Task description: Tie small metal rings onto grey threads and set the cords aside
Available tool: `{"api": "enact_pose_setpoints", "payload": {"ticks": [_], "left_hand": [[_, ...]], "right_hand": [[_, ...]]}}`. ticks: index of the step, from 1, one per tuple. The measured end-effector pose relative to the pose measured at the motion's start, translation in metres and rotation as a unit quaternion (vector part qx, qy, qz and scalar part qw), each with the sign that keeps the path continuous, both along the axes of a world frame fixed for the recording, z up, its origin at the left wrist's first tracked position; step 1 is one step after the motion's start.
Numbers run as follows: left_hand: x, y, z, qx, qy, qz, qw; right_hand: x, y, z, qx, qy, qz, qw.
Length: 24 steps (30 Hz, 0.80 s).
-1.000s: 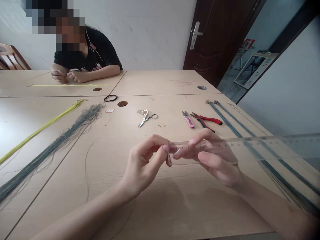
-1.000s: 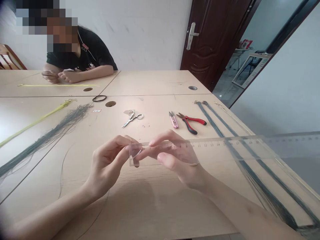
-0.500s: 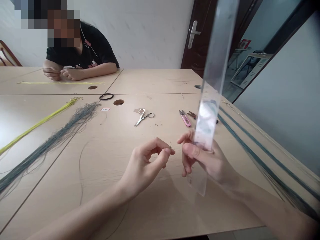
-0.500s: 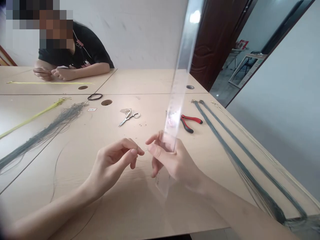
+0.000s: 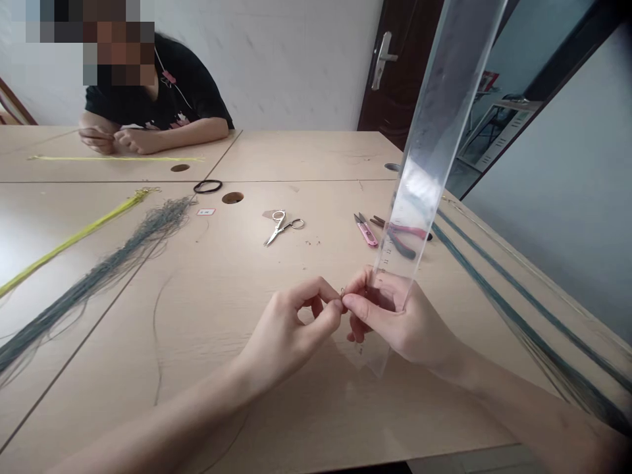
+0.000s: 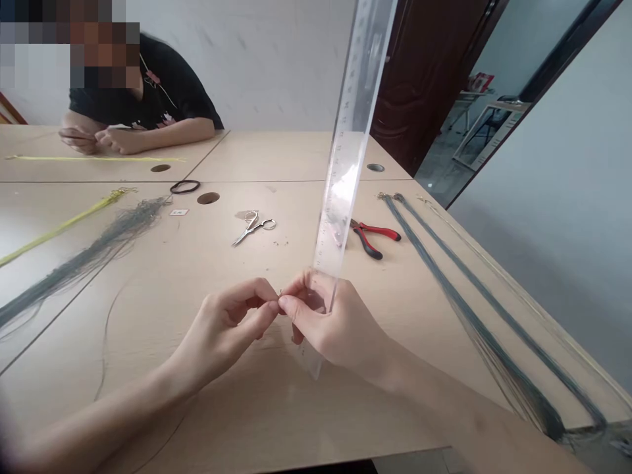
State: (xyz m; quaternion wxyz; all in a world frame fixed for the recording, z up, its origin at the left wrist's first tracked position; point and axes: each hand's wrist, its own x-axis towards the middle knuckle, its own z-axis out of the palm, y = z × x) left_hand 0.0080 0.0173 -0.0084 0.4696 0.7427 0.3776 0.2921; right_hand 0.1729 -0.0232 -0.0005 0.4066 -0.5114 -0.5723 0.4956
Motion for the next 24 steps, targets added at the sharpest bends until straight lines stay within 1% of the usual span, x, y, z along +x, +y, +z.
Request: {"api": "enact_pose_setpoints", "payload": {"ticks": [7, 13, 18, 24], "left_hand": [[-0.0002, 0.0033, -0.0005, -0.021, 0.012, -0.011, 1.000], [-0.0003, 0.0045, -0.0023, -0.033, -0.004, -0.031, 0.999], [0.0004, 0.0061, -0.0019, -0.040, -0.007, -0.032, 0.999], [-0.0009, 0.0054, 0.0007, -0.054, -0.023, -0.042, 0.997]], "right_hand": [[-0.0015, 0.0035, -0.0021, 0.022, -0.078, 0.010, 0.997], [-0.0016, 0.0033, -0.0038, 0.011, -0.088, 0.011, 0.996], [-0.0015, 0.0040, -0.0062, 0.026, -0.089, 0.007, 0.996], [-0.0022, 0.0040, -0.0043, 0.042, -0.109, 0.013, 0.993]]}}
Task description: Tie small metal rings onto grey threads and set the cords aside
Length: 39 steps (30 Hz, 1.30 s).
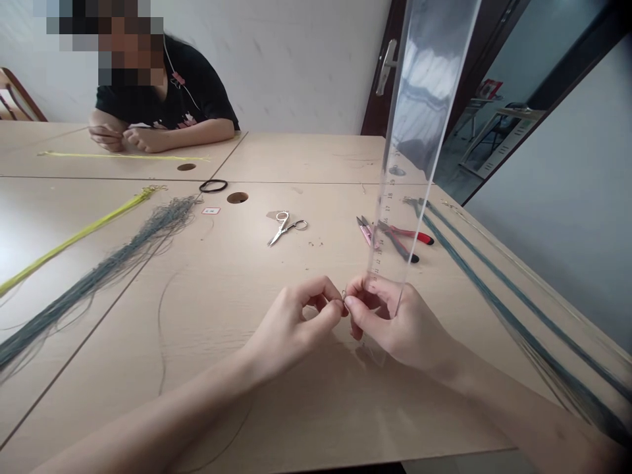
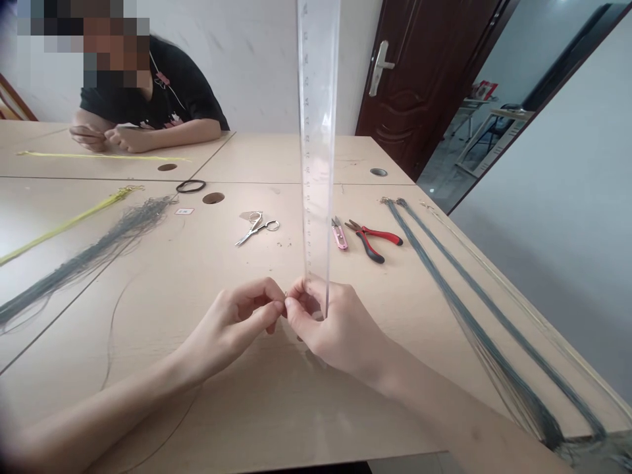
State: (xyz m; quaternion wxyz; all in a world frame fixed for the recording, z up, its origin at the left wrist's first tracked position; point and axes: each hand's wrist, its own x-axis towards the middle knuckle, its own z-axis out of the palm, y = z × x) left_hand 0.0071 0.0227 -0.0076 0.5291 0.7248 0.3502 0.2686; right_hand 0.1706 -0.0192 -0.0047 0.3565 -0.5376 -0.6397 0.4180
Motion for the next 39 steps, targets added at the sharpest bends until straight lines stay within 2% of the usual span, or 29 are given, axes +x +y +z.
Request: {"api": "enact_pose_setpoints", "payload": {"ticks": [17, 29, 32, 35, 39], "left_hand": [[0.000, 0.001, -0.002, 0.019, 0.038, -0.007, 0.999], [-0.001, 0.002, 0.000, 0.023, -0.004, 0.010, 1.000], [-0.002, 0.003, 0.001, 0.024, -0.029, 0.039, 0.999], [-0.002, 0.004, 0.001, 0.024, -0.051, 0.065, 0.996], [-0.001, 0.004, 0.000, 0.030, -0.075, 0.074, 0.994]], "right_hand": [[0.001, -0.002, -0.001, -0.004, -0.007, -0.003, 1.000], [0.003, 0.000, -0.001, 0.024, -0.010, -0.009, 1.000], [0.006, -0.001, 0.003, 0.065, 0.058, -0.037, 0.996], [0.010, -0.003, 0.009, 0.126, 0.189, -0.056, 0.972], [0.015, -0.003, 0.016, 0.148, 0.269, -0.027, 0.951]]}}
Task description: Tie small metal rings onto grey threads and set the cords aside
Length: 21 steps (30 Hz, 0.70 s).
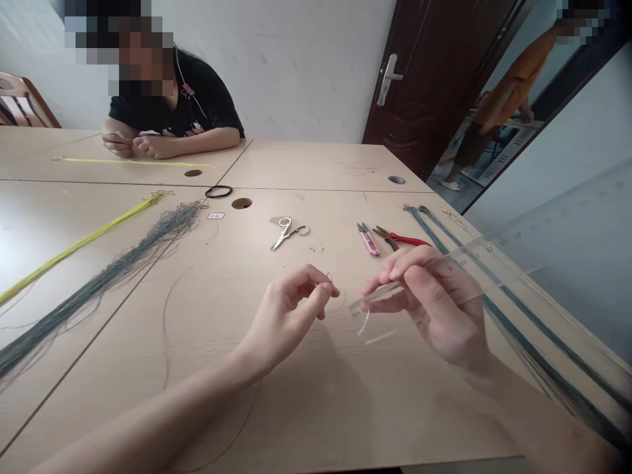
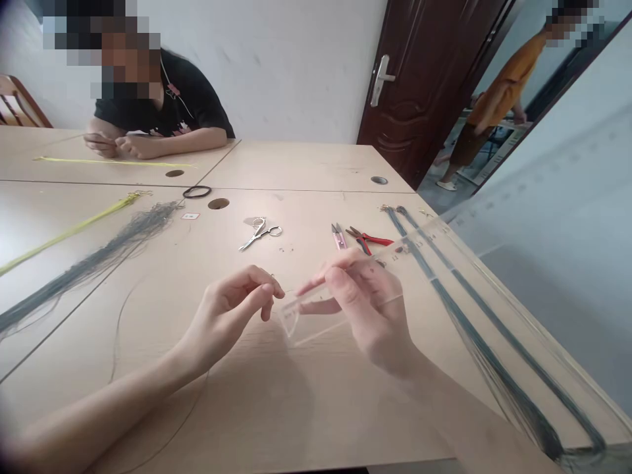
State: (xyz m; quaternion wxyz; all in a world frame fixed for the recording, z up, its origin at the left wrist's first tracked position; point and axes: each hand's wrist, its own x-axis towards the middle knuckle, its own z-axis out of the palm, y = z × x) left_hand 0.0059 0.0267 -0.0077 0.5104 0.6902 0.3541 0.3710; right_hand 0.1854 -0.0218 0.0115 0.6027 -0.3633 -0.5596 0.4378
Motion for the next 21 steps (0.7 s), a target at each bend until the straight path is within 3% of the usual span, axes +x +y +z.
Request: {"api": "enact_pose_setpoints", "payload": {"ticks": [6, 16, 21], "left_hand": [[0.001, -0.001, -0.002, 0.009, -0.048, 0.021, 0.999], [0.000, -0.004, -0.002, 0.035, -0.085, 0.008, 0.996], [-0.001, -0.006, -0.002, 0.050, -0.098, 0.011, 0.994]], "right_hand": [[0.001, 0.005, -0.004, -0.020, 0.034, 0.065, 0.997], [-0.006, 0.008, -0.013, -0.001, 0.048, 0.091, 0.995], [-0.007, 0.006, -0.014, 0.006, 0.037, 0.064, 0.997]]}}
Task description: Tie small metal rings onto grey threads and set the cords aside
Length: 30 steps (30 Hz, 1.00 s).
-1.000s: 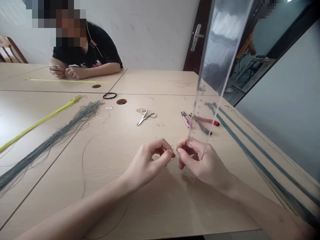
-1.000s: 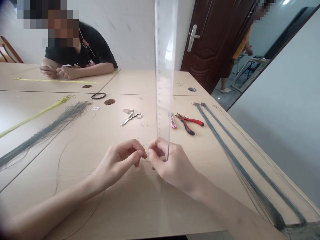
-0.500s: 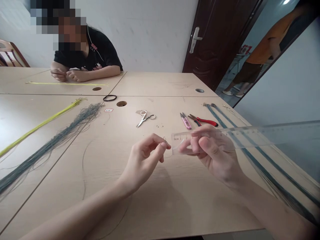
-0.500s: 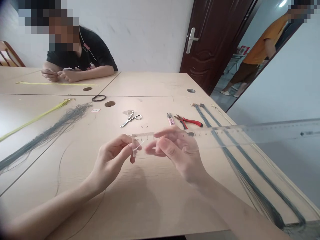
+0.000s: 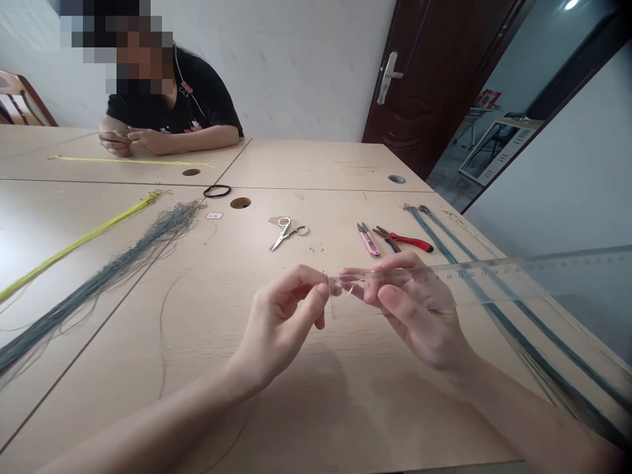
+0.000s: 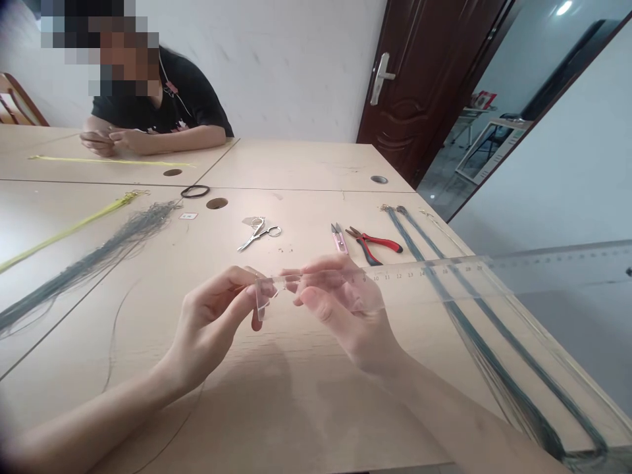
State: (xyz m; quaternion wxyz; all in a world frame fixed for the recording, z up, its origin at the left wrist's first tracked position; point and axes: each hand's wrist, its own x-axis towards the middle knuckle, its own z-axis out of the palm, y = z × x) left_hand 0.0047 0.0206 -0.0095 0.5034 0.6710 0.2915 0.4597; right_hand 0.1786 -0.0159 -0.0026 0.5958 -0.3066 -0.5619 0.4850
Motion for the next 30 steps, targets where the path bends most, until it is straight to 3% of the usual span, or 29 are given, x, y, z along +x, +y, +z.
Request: {"api": "enact_pose_setpoints", "payload": {"ticks": [15, 30], "left_hand": [[-0.0014, -0.0011, 0.0015, 0.031, -0.010, -0.044, 0.998], [-0.0012, -0.0025, 0.0035, 0.045, -0.030, -0.061, 0.997]], "right_hand": [[-0.0011, -0.0017, -0.0035, -0.033, -0.003, 0.018, 0.999], [-0.0014, -0.0042, -0.0014, -0.020, 0.018, 0.042, 0.999]]}}
